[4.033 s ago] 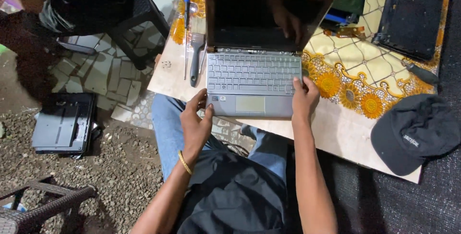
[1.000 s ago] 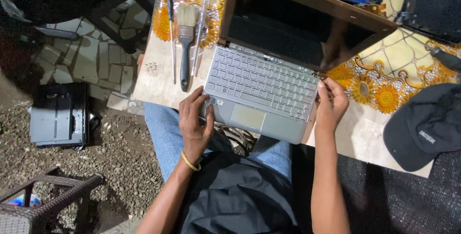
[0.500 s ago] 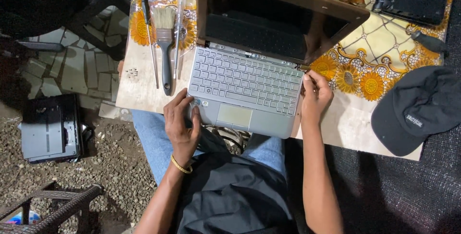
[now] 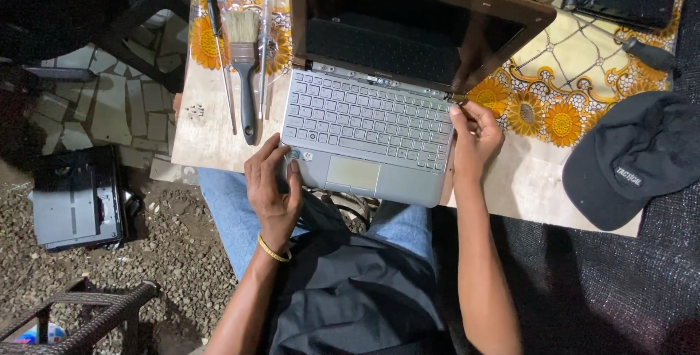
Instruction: The person is carefully prying and removing the keyboard from a laptop using a small tool.
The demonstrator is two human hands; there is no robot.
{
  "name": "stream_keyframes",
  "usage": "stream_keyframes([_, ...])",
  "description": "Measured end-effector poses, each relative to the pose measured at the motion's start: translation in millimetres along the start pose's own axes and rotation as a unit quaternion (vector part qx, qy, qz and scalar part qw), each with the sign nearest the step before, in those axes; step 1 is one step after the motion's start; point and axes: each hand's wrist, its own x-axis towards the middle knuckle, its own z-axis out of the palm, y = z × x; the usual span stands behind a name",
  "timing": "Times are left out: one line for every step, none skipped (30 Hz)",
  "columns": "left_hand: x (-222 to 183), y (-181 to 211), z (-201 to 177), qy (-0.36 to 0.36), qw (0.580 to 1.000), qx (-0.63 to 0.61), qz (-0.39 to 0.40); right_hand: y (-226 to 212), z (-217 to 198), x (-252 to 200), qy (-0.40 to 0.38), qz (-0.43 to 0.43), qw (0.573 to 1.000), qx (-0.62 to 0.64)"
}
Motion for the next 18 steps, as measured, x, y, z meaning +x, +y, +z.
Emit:
stream_keyframes([1,0,0,0.000,1.000,-0.001,0.001,-2,1,0,-0.002,0.006,1.000,-0.002])
stream_keyframes([0,-1,0,-0.001,1.000,-0.002,0.001,-3,1,-1,-0.005,0.014,1.000,-0.005])
stream_keyframes([-1,0,0,-0.001,1.000,-0.001,0.001,1,-1,0,-0.006,0.014,1.000,-0.005])
stream_keyframes([-1,0,0,0.000,1.000,-0.002,0.000,5,-3,2,-0.003,0.019,1.000,-0.011])
stream_keyframes([-1,0,1,0.001,1.000,-0.002,-0.001,10,-5,3,-0.001,0.024,1.000,-0.017])
stream_keyframes([-1,0,1,0.001,1.000,-0.003,-0.001,8,-5,3,0.000,0.024,1.000,-0.017])
stream_keyframes([-1,0,2,0.002,1.000,-0.003,-0.001,5,-5,4,-0.006,0.031,0.999,-0.012])
stream_keyframes([-1,-1,2,0.004,1.000,-0.002,-0.001,3,-4,4,-0.013,0.038,0.999,-0.007])
stream_keyframes([0,0,2,0.004,1.000,-0.003,-0.001,1,-5,5,-0.013,0.038,0.999,-0.007])
stream_keyframes([0,1,1,0.002,1.000,-0.002,-0.002,-1,-7,6,-0.023,0.049,0.998,-0.018])
stream_keyframes([-1,1,1,0.001,1.000,0.000,-0.003,-3,-9,6,-0.033,0.061,0.997,-0.028])
stream_keyframes([0,1,1,0.001,1.000,-0.001,-0.003,-8,-11,8,-0.033,0.061,0.997,-0.028])
stream_keyframes([0,1,1,0.001,1.000,-0.001,-0.003,-13,-12,9,-0.052,0.075,0.995,-0.036])
stream_keyframes([0,1,1,0.001,1.000,-0.001,-0.003,-18,-14,10,-0.071,0.089,0.993,-0.044])
stream_keyframes([-1,1,2,0.001,1.000,-0.001,-0.004,-17,-15,12,-0.071,0.089,0.992,-0.045])
stream_keyframes([-2,0,2,0.000,1.000,0.001,-0.003,-17,-15,14,-0.076,0.100,0.991,-0.037])
stream_keyframes([-2,-1,2,0.000,1.000,0.002,-0.003,-17,-16,16,-0.082,0.111,0.990,-0.029])
stream_keyframes([-2,-1,2,0.000,1.000,0.002,-0.003,-17,-16,16,-0.082,0.111,0.990,-0.029])
